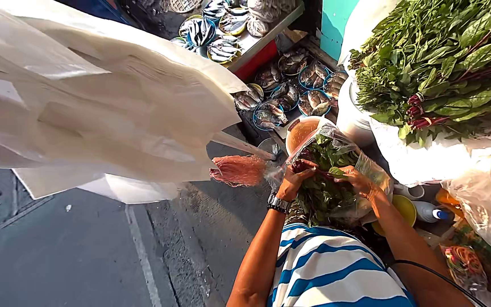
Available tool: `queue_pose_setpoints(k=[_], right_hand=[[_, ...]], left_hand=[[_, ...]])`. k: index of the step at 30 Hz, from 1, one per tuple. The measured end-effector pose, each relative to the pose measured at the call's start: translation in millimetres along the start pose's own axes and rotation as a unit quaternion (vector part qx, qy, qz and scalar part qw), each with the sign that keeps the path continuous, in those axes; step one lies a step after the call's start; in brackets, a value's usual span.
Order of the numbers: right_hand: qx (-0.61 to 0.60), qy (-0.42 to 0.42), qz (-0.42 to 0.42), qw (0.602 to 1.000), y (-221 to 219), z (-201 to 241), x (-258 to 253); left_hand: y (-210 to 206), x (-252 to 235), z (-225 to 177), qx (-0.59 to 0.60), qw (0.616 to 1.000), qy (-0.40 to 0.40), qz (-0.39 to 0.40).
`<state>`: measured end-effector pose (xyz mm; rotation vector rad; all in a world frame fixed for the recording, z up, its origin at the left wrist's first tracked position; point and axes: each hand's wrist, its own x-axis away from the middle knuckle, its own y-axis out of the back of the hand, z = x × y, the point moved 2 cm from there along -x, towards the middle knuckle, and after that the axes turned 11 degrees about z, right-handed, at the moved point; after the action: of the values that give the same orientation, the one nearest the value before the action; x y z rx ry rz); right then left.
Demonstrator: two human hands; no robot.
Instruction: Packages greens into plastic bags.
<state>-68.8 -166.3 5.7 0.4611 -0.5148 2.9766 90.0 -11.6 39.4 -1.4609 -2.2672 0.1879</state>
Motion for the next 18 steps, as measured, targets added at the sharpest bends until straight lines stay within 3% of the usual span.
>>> queue_pose_setpoints(k=[5,10,15,18], right_hand=[[0.044,0.024,-0.003,0.999,3.3,1.6,21.7],[-0.024,0.001,-0.077,0.997,15.9,-9.4,53.2],[-0.021,0.054,-0.224,0.973,3.2,-12.1,54.7],[0.087,0.133,-0.299,0.941,-9.2,-9.8,43.1]], left_hand=[[-3.2,2.6,5.7,-0.027,0.999,-0.016,-0.03],[5.2,-6.0,20.5,-0.063,0.984,-0.018,-0.165],[-11.8,-14.4,12.1,-0.084,0.993,0.016,-0.086],[-31.0,-16.5,6.4,-0.063,0.997,-0.01,-0.035]])
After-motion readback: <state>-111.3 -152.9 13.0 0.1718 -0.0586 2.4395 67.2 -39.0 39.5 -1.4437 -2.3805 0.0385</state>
